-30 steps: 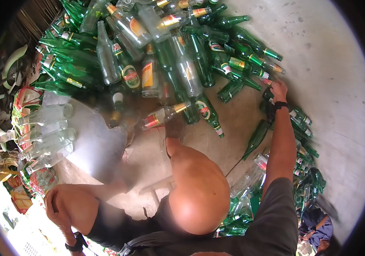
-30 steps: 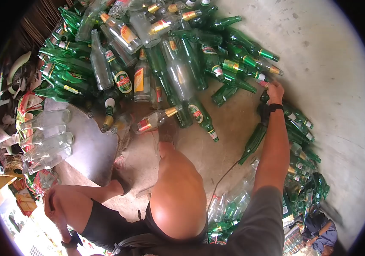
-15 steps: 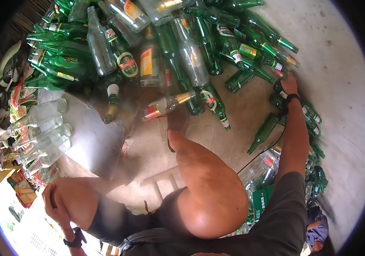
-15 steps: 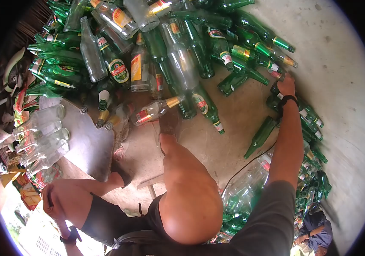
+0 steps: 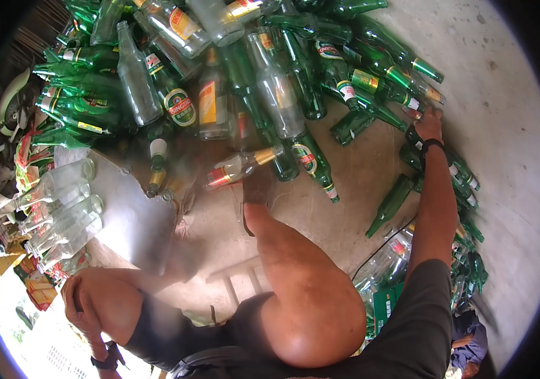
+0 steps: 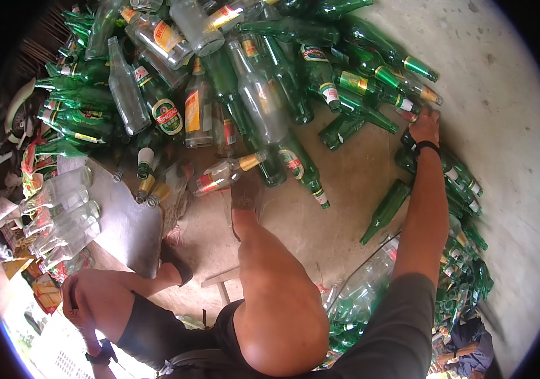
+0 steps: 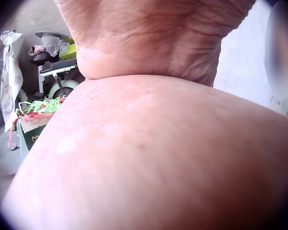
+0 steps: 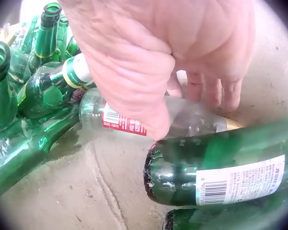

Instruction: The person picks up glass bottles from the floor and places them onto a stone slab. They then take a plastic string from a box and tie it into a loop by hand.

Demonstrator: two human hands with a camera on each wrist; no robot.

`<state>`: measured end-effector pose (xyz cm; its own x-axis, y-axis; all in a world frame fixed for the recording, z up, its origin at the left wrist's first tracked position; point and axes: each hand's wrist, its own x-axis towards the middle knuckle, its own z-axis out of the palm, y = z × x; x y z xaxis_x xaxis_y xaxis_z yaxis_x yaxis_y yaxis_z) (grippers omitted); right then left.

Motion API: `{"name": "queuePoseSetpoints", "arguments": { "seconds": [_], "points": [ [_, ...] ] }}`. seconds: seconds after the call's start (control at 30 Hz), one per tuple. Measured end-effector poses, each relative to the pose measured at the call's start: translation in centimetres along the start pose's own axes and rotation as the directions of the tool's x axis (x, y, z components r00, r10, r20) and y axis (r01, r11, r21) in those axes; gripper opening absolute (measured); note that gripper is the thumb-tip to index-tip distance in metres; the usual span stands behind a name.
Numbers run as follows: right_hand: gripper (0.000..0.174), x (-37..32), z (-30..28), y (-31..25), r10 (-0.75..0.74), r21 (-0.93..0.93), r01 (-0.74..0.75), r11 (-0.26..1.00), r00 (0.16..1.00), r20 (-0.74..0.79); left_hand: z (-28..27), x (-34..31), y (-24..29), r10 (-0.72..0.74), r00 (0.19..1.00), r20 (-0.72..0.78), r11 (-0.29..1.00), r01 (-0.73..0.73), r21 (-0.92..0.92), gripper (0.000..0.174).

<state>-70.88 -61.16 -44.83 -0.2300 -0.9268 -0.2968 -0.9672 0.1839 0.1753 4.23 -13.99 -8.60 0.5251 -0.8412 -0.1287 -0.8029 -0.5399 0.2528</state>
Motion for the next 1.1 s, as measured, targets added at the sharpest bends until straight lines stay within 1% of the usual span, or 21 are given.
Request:
{"name": "queuePoseSetpoints", "arguments": {
  "seconds": [0.07,0.1,0.17,0.2,0.27,0.3,0.37,0.4,0.47,0.5,0.57,0.67,0.7,0.77,0.8,0.87,0.9,0.97,1.0,1.07,1.1],
  "points": [
    [0.059,-0.1,0.0,-0.7,0.050,0.034,-0.048,0.998,0.998,-0.039,0.0,0.1,-0.1,-0.007,1.000,-0.001,1.000,0.007,0.000,0.039],
    [0.059,0.3,0.6,-0.7,0.048,0.038,-0.047,0.998,0.998,-0.038,-0.1,0.1,-0.3,0.005,1.000,0.003,1.000,-0.005,0.016,0.039],
    [0.058,1.2,2.2,-0.1,0.047,0.054,-0.041,0.998,0.993,-0.104,-0.1,0.2,-0.2,0.016,1.000,0.013,0.999,-0.016,0.032,0.039],
    [0.058,0.4,1.5,-0.5,0.046,0.055,-0.041,0.998,0.994,-0.101,-0.1,0.3,0.0,0.031,0.999,0.014,0.999,-0.031,0.031,0.037],
    [0.065,-1.3,-1.3,-2.1,0.044,-0.018,-0.045,0.999,0.998,-0.038,0.1,0.4,0.4,0.041,0.999,0.009,0.999,-0.042,0.031,0.035],
    [0.065,-1.0,-1.2,-2.1,0.041,-0.018,-0.042,0.999,0.998,-0.039,0.1,0.5,0.8,0.031,1.000,0.007,0.999,-0.031,0.023,0.034],
    [0.072,-0.4,-0.6,-1.7,0.028,-0.130,-0.021,0.991,0.998,0.055,0.3,0.7,0.8,0.020,1.000,0.006,1.000,-0.020,0.011,0.034],
    [0.072,0.4,0.5,-0.8,0.027,-0.132,-0.020,0.991,0.998,0.055,0.3,0.7,0.7,0.024,1.000,0.011,1.000,-0.025,0.015,0.034],
    [0.074,2.0,3.4,1.0,-0.062,-0.103,0.062,0.993,0.998,0.007,0.4,0.7,0.5,0.030,0.999,0.013,0.999,-0.030,0.023,0.035],
    [0.074,2.0,3.8,1.0,-0.064,-0.103,0.064,0.993,0.998,0.007,0.6,0.8,0.5,0.037,0.999,0.013,0.999,-0.037,0.023,0.035],
    [0.070,1.9,4.6,1.3,-0.087,-0.045,0.084,0.995,0.994,-0.072,0.5,0.8,0.5,0.044,0.999,0.010,0.999,-0.044,0.027,0.036],
    [0.069,-0.3,2.0,0.0,-0.124,-0.112,0.120,0.986,0.992,-0.025,0.4,0.9,0.2,0.047,0.999,0.010,0.999,-0.047,0.025,0.037],
    [0.069,-0.8,1.7,-0.2,-0.123,-0.114,0.120,0.986,0.992,-0.026,0.4,0.9,0.1,0.049,0.999,0.010,0.998,-0.049,0.028,0.037],
    [0.069,-1.7,0.9,-1.0,-0.185,-0.214,0.169,0.962,0.981,-0.054,0.5,0.9,-0.1,0.051,0.999,0.005,0.998,-0.051,0.026,0.038],
    [0.069,-2.2,0.7,-1.1,-0.186,-0.214,0.170,0.962,0.981,-0.055,0.5,0.9,-0.1,0.054,0.999,0.003,0.998,-0.054,0.027,0.038],
    [0.070,-2.9,0.1,-1.4,-0.230,-0.051,0.225,0.973,0.955,-0.186,0.5,1.0,-0.2,0.051,0.999,0.001,0.998,-0.051,0.027,0.038],
    [0.070,-2.4,0.6,-0.8,-0.233,-0.055,0.226,0.973,0.954,-0.190,0.4,1.0,-0.3,0.073,0.997,0.007,0.996,-0.074,0.048,0.038],
    [0.074,-1.3,2.8,1.1,-0.328,0.018,0.336,0.942,0.928,-0.175,0.5,1.0,-0.4,0.095,0.995,0.013,0.993,-0.096,0.066,0.038],
    [0.074,-1.6,2.5,0.7,-0.329,0.017,0.338,0.941,0.927,-0.178,0.5,1.0,-0.5,0.088,0.996,0.004,0.995,-0.088,0.053,0.038],
    [0.072,-2.9,1.2,-0.3,-0.275,-0.146,0.265,0.953,0.960,-0.050,0.5,0.9,-0.5,0.079,0.997,-0.003,0.996,-0.079,0.034,0.038],
    [0.072,-3.4,0.6,-0.7,-0.276,-0.150,0.265,0.952,0.960,-0.054,0.5,0.9,-0.4,0.076,0.997,0.002,0.997,-0.076,0.033,0.037]
  ]
}}
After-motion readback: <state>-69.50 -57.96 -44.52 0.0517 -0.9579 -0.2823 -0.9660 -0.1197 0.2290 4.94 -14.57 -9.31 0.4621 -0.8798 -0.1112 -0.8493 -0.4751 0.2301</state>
